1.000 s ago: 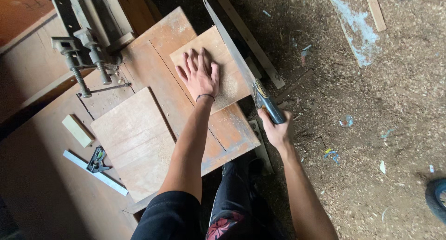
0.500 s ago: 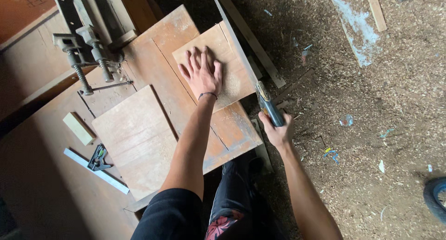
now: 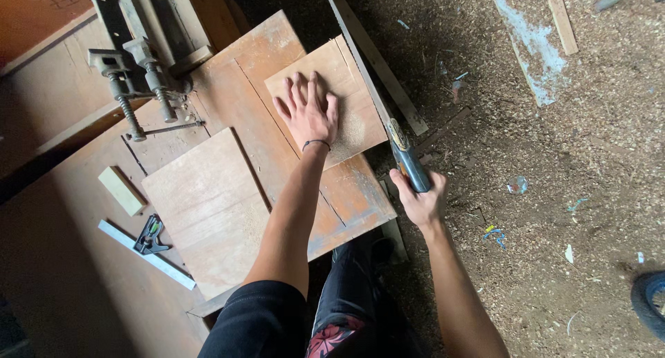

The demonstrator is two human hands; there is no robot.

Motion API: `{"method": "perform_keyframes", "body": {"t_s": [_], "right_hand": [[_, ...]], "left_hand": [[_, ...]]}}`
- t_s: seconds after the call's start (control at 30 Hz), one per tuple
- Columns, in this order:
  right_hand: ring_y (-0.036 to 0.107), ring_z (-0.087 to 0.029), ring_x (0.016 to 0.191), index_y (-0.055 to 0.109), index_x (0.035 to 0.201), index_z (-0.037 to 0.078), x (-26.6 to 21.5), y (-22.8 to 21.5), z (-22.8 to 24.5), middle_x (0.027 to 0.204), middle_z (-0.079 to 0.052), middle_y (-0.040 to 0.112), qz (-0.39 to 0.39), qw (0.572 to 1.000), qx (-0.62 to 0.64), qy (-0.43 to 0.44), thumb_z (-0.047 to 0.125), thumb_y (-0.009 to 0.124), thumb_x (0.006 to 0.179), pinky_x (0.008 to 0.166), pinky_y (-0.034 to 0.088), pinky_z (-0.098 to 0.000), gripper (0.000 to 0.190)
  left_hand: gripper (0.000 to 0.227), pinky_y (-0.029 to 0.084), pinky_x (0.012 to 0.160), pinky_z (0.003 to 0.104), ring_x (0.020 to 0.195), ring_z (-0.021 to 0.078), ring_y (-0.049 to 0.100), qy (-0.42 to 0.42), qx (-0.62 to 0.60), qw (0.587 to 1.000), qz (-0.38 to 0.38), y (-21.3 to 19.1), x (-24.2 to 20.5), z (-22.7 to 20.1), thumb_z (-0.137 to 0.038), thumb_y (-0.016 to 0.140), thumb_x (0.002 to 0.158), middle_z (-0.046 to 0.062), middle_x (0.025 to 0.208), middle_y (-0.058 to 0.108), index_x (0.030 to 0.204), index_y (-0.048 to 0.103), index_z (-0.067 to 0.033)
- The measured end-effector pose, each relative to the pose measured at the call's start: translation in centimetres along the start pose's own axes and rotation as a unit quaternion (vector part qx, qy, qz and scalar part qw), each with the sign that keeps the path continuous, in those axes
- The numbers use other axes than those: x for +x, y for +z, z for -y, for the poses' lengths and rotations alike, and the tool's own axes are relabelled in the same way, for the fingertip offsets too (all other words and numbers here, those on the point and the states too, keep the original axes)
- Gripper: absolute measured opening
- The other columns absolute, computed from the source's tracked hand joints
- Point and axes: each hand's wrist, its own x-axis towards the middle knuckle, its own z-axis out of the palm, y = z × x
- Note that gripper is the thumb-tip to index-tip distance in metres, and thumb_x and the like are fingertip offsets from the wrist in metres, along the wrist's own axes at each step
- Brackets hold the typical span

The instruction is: The person uses a hand saw to cut a rectangular piece of wood clamped to a workbench. They hold the wood steady with their left hand while sawing with their right hand, completing the cut and separating the piece.

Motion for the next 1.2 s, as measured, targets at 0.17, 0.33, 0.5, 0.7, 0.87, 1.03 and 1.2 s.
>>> {"method": "perform_keyframes", "body": {"t_s": [0.17,0.33,0.5,0.7,0.87,1.03,1.2], "right_hand": [[0.051,-0.006,0.034,0.072,0.083,-0.001,-1.5,-0.5,0.6,0.054,0.001,0.06,0.03,1.0,0.004,-0.002,0.013,0.074,0.096,0.03,0.039,-0.0243,0.019],[0.049,-0.006,0.029,0.073,0.088,-0.003,-4.7,-2.5,1.9,0.049,-0.001,0.059,0.041,0.997,0.021,0.054,0.01,0.072,0.093,0.026,0.037,-0.0221,0.014],[0.052,-0.006,0.033,0.073,0.083,-0.001,-3.8,-2.7,2.4,0.051,-0.002,0.061,0.034,0.997,-0.008,0.064,0.011,0.071,0.094,0.029,0.037,-0.0222,0.017],[0.051,-0.008,0.031,0.071,0.077,0.0,-3.4,-2.3,2.9,0.05,-0.003,0.06,0.059,0.992,-0.036,0.107,0.016,0.072,0.094,0.028,0.037,-0.0224,0.024],[0.05,-0.006,0.027,0.071,0.078,0.0,-8.0,-4.6,4.5,0.045,-0.001,0.056,0.036,0.992,0.043,0.117,0.016,0.071,0.093,0.024,0.035,-0.0228,0.022],[0.05,-0.007,0.029,0.07,0.08,-0.001,-5.1,-2.4,2.2,0.049,-0.001,0.059,0.05,0.994,0.007,0.095,0.013,0.071,0.093,0.025,0.036,-0.0223,0.019],[0.051,-0.008,0.031,0.071,0.084,-0.001,-3.9,-0.6,1.3,0.052,-0.004,0.061,0.049,0.99,0.001,0.135,0.013,0.07,0.095,0.027,0.038,-0.023,0.018]], "left_hand": [[0.067,-0.003,0.125,0.057,0.157,0.0298,0.012,0.006,-0.003,1.0,-0.008,-0.1,-0.1,0.1,-0.055,0.045,0.097,0.01,0.167,0.026,0.157,0.037,-0.0275],[0.066,-0.003,0.126,0.057,0.157,0.0299,0.013,0.011,-0.013,1.0,-0.016,-0.2,-0.1,0.2,-0.054,0.045,0.098,0.01,0.167,0.027,0.157,0.038,-0.0258],[0.065,-0.003,0.125,0.059,0.157,0.0304,0.013,0.015,-0.013,1.0,-0.013,-0.3,-0.2,0.1,-0.052,0.045,0.097,0.011,0.167,0.028,0.157,0.039,-0.0259],[0.064,-0.002,0.127,0.057,0.158,0.0301,0.014,0.002,-0.018,1.0,-0.02,0.2,0.0,0.1,-0.054,0.046,0.099,0.01,0.168,0.029,0.157,0.039,-0.0271],[0.066,-0.002,0.125,0.059,0.157,0.0325,0.013,0.028,-0.014,0.999,-0.017,0.2,0.3,0.3,-0.056,0.044,0.1,0.012,0.166,0.028,0.158,0.038,-0.0253],[0.066,-0.002,0.125,0.06,0.157,0.0325,0.013,0.041,-0.006,0.999,-0.012,0.3,0.2,0.3,-0.055,0.044,0.099,0.012,0.167,0.028,0.158,0.038,-0.0255],[0.067,-0.002,0.125,0.06,0.157,0.0318,0.013,0.033,-0.021,0.999,-0.014,0.5,0.0,0.3,-0.057,0.045,0.099,0.012,0.166,0.029,0.157,0.04,-0.0249]]}}
